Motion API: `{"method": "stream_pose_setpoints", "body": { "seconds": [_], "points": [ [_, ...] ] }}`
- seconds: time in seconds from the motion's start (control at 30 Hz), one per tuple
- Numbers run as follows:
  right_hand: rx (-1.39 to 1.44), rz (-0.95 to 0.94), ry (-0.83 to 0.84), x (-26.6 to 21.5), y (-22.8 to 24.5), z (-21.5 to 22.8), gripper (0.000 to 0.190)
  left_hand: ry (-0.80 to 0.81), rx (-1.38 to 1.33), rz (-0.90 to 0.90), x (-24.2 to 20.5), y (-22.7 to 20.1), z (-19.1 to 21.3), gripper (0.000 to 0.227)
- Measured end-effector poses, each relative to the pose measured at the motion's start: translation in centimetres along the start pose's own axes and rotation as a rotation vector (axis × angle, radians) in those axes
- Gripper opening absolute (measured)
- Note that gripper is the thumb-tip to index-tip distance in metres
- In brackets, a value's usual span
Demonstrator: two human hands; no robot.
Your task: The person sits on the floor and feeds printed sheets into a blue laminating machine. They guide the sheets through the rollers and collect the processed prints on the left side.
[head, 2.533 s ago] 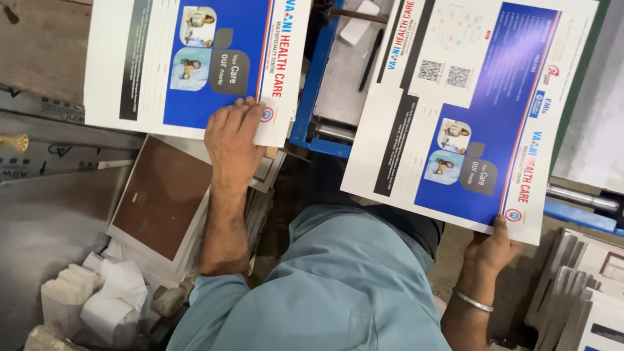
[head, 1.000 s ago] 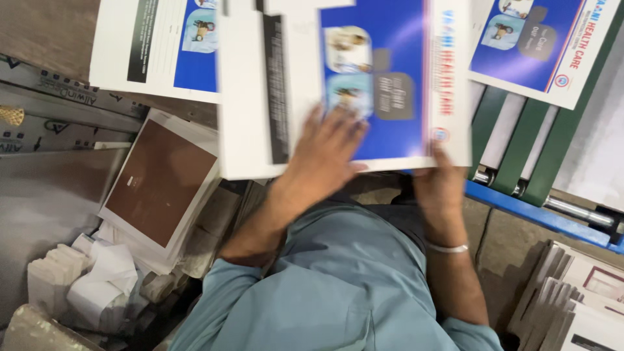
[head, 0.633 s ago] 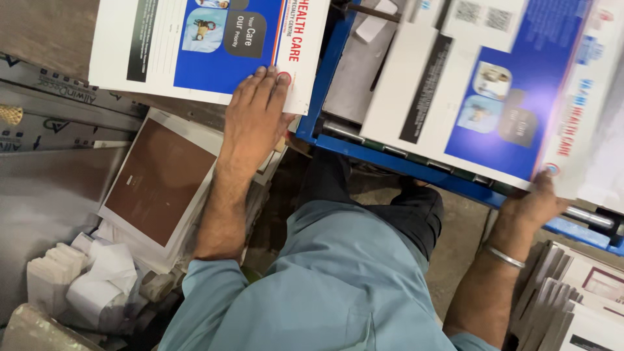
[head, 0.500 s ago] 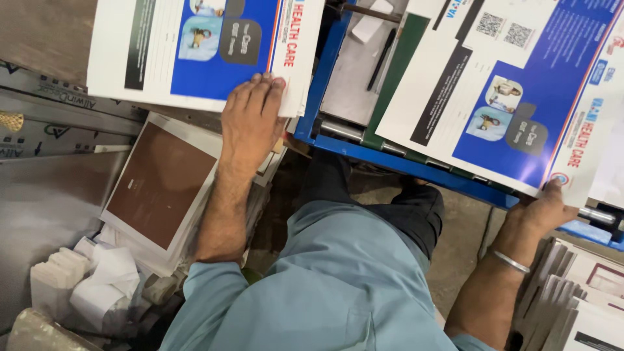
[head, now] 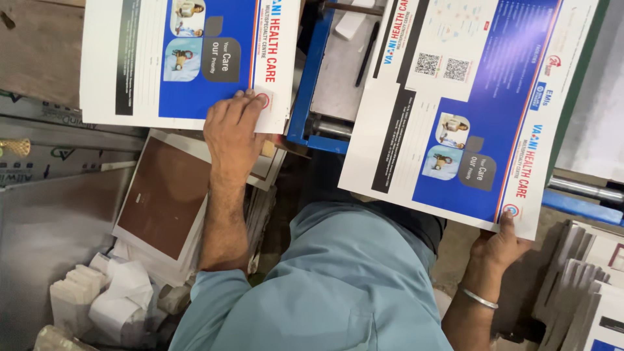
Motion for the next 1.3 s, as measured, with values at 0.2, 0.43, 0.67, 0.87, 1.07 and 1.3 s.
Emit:
{"method": "stream_pose_setpoints", "body": {
  "seconds": [0.2,0.43,0.67,0.87,1.07,1.3],
  "points": [
    [0.019,0.002,-0.036,3.0,0.2,-2.1,0.039,-0.037,0.03,-0.014,-0.1,-0.1,0.2,0.046],
    [0.149,0.051,0.077,8.6,-1.3,-6.2,0.039,-0.056,0.014,0.014,-0.3,-0.1,0.3,0.042],
    [-0.008,-0.233,0.131,11.6,-3.6,-7.2,0.031,-0.06,-0.007,0.018,-0.6,-0.1,0.0,0.04],
    [-0.085,-0.345,0.237,12.9,-4.8,-7.4,0.033,-0.006,0.0,0.048,-0.8,-0.4,-0.6,0.057],
    [-0.076,-0.322,0.315,16.8,-6.8,-10.4,0.039,0.045,-0.059,0.058,-1.4,-0.2,-0.8,0.061],
    [-0.145,-0.358,0.293,11.5,-4.5,-14.8,0.038,-0.061,-0.348,0.299,-1.5,5.8,3.5,0.034]
  ]
}}
Point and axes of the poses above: each hand's wrist, its own x-axis towards the middle knuckle, its own z-axis out of the back of the hand, y = z × x, the point moved 7 cm from there along x, towards the middle knuckle, and after that the axes turned 2 degrees about z, right-handed, at the moved point
